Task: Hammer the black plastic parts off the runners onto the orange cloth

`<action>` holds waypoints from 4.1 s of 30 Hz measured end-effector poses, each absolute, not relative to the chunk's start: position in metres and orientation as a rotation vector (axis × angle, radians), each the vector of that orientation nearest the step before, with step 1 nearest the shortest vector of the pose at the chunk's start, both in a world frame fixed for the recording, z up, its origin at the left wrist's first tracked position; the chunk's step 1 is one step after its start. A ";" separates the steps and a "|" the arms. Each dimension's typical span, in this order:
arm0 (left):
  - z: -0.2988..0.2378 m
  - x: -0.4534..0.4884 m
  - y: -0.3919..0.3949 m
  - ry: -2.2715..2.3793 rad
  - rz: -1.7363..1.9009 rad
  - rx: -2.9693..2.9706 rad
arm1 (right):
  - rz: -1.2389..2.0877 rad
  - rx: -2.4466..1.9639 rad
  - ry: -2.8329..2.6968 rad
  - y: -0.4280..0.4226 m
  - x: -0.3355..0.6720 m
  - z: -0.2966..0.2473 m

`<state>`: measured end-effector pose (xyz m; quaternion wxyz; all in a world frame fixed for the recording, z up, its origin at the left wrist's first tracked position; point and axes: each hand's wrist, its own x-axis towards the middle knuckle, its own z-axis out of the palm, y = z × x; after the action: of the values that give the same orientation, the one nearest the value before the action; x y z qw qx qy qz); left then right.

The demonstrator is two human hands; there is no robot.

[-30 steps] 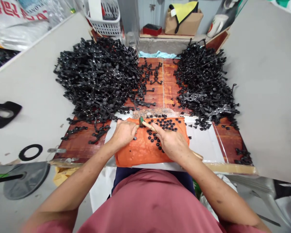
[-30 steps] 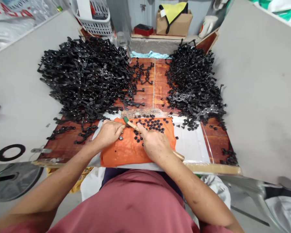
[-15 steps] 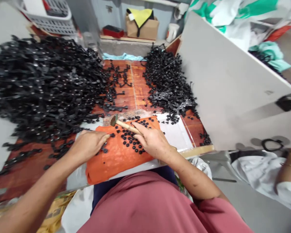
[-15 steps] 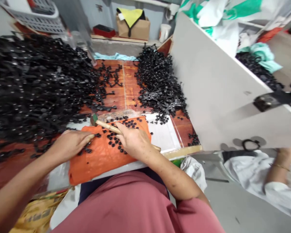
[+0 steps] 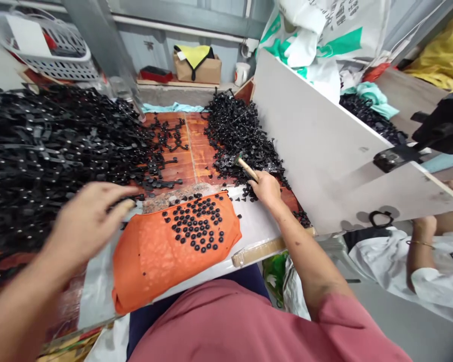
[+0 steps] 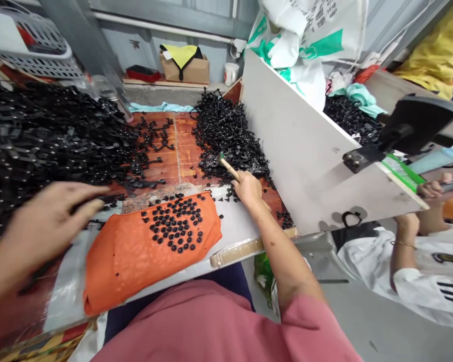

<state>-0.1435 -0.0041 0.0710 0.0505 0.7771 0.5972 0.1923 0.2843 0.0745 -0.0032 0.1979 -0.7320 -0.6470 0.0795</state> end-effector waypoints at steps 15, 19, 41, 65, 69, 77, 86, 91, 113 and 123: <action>0.020 -0.068 -0.059 1.373 0.587 2.124 | 0.581 -1.538 -1.164 0.071 0.313 0.021; 0.024 -0.054 -0.063 1.320 0.577 2.096 | 0.853 -1.353 -1.029 0.054 0.306 0.037; 0.037 -0.033 -0.066 1.416 1.095 1.806 | 1.312 -1.056 -1.272 -0.052 0.169 0.071; 0.043 -0.056 -0.111 1.492 0.750 1.977 | 1.288 -1.156 -1.478 -0.053 0.141 0.027; 0.033 -0.045 -0.102 1.455 0.833 1.856 | 1.241 -1.127 -1.580 -0.062 0.128 0.031; 0.012 -0.116 -0.046 1.935 0.580 1.812 | 0.998 -1.356 -1.783 -0.054 0.181 0.024; -0.007 -0.114 -0.017 2.083 0.134 2.011 | 1.006 -1.580 -1.648 -0.064 0.239 -0.012; -0.011 -0.112 -0.014 2.101 0.046 2.032 | 1.001 -1.591 -1.683 -0.064 0.239 -0.013; -0.024 -0.105 -0.017 2.206 0.037 2.129 | 0.617 -1.545 -2.462 -0.026 0.182 0.019; -0.024 -0.106 -0.018 2.179 0.108 2.096 | 0.333 -1.432 -2.628 -0.008 0.138 0.022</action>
<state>-0.1061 -0.0178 -0.0243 0.0581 0.6915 0.7191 0.0357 0.1376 -0.0085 0.0220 0.0651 -0.4744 -0.8709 0.1105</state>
